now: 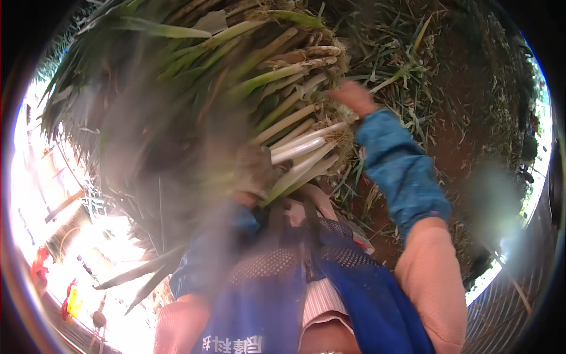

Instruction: Sorting and trimming a large pile of green onions or leeks in an agricultural setting.

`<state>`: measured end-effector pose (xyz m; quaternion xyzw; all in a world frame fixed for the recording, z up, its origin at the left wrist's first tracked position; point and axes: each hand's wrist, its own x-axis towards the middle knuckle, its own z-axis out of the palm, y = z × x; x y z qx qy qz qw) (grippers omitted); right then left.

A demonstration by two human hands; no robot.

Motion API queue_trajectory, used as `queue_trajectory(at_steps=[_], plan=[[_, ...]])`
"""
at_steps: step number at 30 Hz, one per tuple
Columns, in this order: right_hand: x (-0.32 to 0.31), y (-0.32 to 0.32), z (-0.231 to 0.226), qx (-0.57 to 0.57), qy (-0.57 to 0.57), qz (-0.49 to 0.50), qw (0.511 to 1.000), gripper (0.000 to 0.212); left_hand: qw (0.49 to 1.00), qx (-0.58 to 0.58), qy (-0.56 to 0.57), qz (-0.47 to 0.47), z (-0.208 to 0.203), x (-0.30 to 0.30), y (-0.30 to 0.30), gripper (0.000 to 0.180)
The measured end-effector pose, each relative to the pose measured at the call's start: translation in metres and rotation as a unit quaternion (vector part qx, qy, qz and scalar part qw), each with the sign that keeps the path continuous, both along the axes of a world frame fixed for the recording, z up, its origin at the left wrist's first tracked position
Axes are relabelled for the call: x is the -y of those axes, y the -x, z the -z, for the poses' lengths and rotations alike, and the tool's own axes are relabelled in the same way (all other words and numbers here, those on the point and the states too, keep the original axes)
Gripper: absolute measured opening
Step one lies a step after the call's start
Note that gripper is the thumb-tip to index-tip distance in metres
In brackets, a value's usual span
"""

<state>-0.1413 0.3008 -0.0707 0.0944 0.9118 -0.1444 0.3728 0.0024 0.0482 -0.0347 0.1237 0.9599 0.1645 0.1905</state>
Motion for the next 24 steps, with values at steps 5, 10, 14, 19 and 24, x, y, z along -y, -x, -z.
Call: queue_trajectory(at_steps=[5, 10, 14, 19, 24], plan=[[0.015, -0.036, 0.086, -0.195, -0.007, -0.185, 0.963, 0.020, 0.998, 0.018, 0.006, 0.054, -0.002, -0.022, 0.020, 0.062], [-0.087, -0.025, 0.054, -0.146, -0.204, -0.174, 0.952, 0.013, 0.987, 0.153, -0.002, 0.040, 0.008, -0.006, 0.028, 0.065], [-0.245, -0.025, -0.015, -0.186, -0.341, -0.040, 0.921, 0.013, 0.989, 0.139, 0.028, 0.047, 0.007, -0.017, 0.022, 0.067], [-0.138, -0.022, -0.003, -0.267, -0.171, -0.190, 0.929, 0.024, 0.990, 0.122, 0.061, 0.042, 0.004, -0.015, 0.024, 0.069], [0.029, -0.037, 0.057, -0.350, 0.006, -0.277, 0.895, 0.027, 0.990, 0.135, 0.033, 0.020, 0.010, -0.022, 0.028, 0.070]])
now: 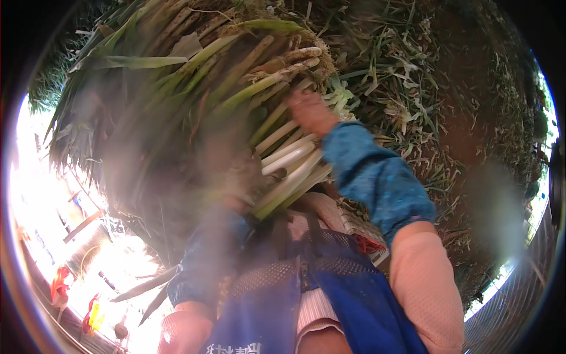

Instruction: Sorting and trimming a large pile of green onions or leeks in an agricultural setting.

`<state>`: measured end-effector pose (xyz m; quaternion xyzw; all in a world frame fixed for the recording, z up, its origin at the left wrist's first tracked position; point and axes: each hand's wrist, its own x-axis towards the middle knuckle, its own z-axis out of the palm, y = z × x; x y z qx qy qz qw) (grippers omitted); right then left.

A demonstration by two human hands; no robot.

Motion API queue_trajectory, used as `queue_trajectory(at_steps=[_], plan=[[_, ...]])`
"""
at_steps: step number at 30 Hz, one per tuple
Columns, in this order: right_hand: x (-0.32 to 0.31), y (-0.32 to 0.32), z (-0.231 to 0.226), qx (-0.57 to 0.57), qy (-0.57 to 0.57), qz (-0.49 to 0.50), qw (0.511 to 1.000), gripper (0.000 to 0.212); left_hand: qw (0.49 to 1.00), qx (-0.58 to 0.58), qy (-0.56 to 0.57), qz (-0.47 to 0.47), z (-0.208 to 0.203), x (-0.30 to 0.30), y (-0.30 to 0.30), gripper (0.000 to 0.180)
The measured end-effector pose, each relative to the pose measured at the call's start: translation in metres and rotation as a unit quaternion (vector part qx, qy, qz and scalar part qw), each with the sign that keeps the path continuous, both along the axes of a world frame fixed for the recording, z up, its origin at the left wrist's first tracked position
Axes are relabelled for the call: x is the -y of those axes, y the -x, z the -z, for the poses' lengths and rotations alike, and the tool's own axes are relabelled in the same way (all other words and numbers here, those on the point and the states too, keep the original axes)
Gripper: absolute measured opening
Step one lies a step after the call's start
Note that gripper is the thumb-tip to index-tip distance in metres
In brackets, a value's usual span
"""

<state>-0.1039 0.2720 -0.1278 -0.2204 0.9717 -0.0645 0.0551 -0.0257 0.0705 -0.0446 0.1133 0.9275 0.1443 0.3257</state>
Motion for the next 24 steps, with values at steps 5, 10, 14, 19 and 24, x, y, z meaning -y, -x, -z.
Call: queue_trajectory(at_steps=[5, 10, 14, 19, 24], plan=[[0.036, 0.004, 0.016, 0.101, -0.135, 0.025, 0.985, 0.017, 0.998, -0.002, -0.057, -0.016, -0.002, -0.006, 0.005, 0.070], [0.022, -0.026, -0.025, 0.050, -0.141, -0.022, 0.989, 0.013, 0.993, -0.026, -0.089, -0.076, 0.003, -0.006, 0.018, 0.070], [0.013, -0.038, -0.046, 0.076, -0.140, -0.033, 0.987, 0.021, 0.983, 0.123, -0.104, -0.087, 0.027, -0.010, 0.044, 0.076], [-0.027, -0.041, -0.040, 0.010, -0.015, 0.090, 0.996, 0.039, 0.999, -0.002, -0.032, -0.034, 0.054, -0.013, 0.026, 0.073], [-0.056, -0.004, -0.051, 0.178, -0.118, 0.150, 0.965, 0.046, 0.981, 0.189, 0.003, -0.048, 0.027, -0.029, 0.031, 0.066]])
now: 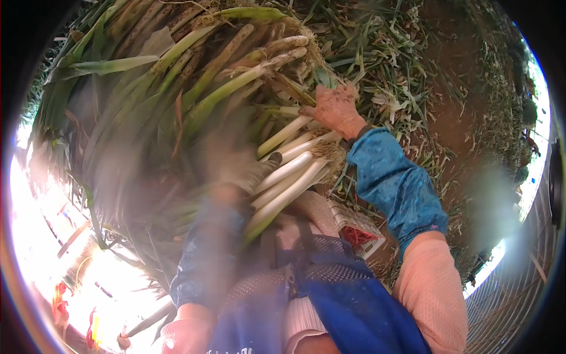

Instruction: Sorting and trimming a large pile of green onions or leeks in an agricultural setting.

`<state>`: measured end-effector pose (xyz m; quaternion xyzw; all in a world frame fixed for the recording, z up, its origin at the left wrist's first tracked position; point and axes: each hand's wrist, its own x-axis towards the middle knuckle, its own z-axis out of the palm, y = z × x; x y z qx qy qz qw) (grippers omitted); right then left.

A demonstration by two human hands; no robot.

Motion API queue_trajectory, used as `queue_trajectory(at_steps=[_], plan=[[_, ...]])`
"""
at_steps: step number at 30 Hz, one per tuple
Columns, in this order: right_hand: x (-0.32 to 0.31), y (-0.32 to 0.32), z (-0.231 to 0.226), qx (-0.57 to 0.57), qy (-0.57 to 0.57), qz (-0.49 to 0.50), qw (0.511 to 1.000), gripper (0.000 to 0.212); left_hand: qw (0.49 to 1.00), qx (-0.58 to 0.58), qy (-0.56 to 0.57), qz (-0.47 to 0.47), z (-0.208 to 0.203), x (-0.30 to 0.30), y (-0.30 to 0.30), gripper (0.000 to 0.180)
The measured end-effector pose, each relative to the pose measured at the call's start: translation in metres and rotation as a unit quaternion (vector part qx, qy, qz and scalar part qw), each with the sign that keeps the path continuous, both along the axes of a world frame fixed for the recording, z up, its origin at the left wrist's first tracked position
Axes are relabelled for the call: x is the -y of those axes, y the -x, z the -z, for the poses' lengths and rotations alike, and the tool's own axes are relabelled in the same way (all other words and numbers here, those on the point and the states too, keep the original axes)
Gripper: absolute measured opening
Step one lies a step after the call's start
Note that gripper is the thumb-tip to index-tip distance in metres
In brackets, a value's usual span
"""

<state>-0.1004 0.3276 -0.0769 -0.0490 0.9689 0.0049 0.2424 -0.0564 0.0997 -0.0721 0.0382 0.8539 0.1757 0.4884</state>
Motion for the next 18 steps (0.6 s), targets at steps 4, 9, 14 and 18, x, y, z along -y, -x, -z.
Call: queue_trajectory(at_steps=[4, 9, 14, 18], plan=[[-0.003, -0.003, 0.016, 0.067, 0.121, -0.088, 0.987, 0.034, 1.000, -0.021, 0.014, 0.008, -0.004, -0.001, -0.003, 0.064], [-0.051, 0.044, 0.040, -0.163, -0.074, -0.162, 0.970, 0.010, 0.998, -0.056, 0.035, 0.005, -0.006, 0.017, -0.005, 0.062], [-0.234, 0.055, 0.024, -0.166, -0.313, 0.033, 0.935, 0.012, 0.999, -0.040, -0.008, 0.017, 0.000, -0.014, -0.009, 0.061], [-0.322, 0.081, -0.088, -0.180, -0.453, 0.048, 0.872, 0.021, 0.994, -0.095, -0.004, 0.062, 0.003, -0.002, -0.013, 0.060]])
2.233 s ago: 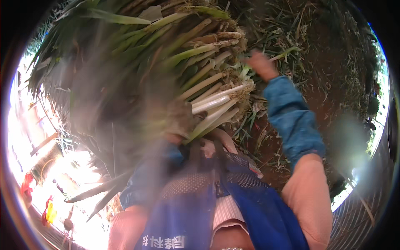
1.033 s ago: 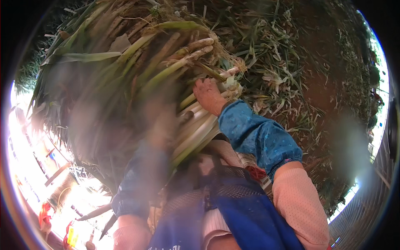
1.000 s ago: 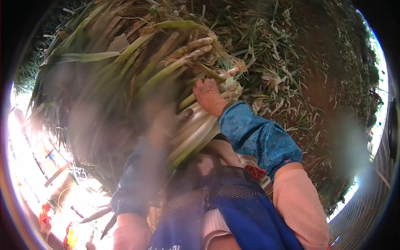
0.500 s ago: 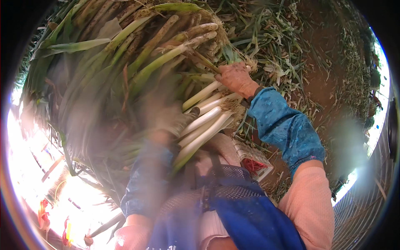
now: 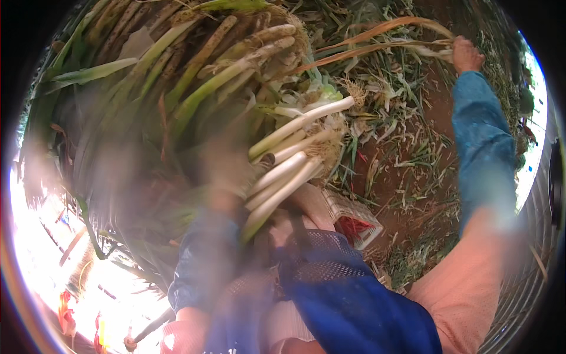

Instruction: Sorting and trimming a large pile of green onions or leeks in an agricultural setting.

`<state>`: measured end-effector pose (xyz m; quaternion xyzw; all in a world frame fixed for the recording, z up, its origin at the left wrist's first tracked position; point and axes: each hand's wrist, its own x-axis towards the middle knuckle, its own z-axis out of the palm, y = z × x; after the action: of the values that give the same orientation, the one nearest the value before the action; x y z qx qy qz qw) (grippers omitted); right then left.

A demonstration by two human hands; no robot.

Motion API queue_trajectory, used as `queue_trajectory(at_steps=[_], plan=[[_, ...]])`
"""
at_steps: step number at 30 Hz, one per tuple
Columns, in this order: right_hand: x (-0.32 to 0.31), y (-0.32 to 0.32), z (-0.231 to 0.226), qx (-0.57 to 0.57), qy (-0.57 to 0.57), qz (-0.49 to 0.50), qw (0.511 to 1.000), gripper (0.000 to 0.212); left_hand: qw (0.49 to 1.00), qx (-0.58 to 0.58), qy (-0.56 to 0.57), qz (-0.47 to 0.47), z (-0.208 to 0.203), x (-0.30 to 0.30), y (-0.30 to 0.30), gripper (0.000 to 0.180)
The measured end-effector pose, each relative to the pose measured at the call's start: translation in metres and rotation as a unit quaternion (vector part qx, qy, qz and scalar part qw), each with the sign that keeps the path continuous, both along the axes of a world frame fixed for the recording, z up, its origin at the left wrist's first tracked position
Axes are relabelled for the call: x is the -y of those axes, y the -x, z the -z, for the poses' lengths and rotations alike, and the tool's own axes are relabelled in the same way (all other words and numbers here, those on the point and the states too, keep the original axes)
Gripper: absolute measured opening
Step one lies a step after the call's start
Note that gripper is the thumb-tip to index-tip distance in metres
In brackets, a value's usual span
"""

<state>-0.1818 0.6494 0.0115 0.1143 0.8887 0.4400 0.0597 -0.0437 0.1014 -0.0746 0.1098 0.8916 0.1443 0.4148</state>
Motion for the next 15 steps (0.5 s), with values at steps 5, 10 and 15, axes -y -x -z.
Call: queue_trajectory(at_steps=[5, 10, 15], plan=[[0.160, -0.011, 0.022, 0.101, 0.383, 0.005, 0.918, 0.050, 0.998, -0.066, 0.017, 0.006, 0.017, 0.010, -0.007, 0.058], [0.327, -0.071, 0.096, 0.397, 0.523, 0.028, 0.754, 0.046, 0.999, -0.034, 0.013, -0.014, 0.007, -0.003, -0.004, 0.059], [0.250, -0.034, 0.137, 0.333, 0.234, -0.103, 0.907, 0.022, 0.999, 0.027, 0.005, -0.026, -0.003, -0.005, 0.001, 0.060]])
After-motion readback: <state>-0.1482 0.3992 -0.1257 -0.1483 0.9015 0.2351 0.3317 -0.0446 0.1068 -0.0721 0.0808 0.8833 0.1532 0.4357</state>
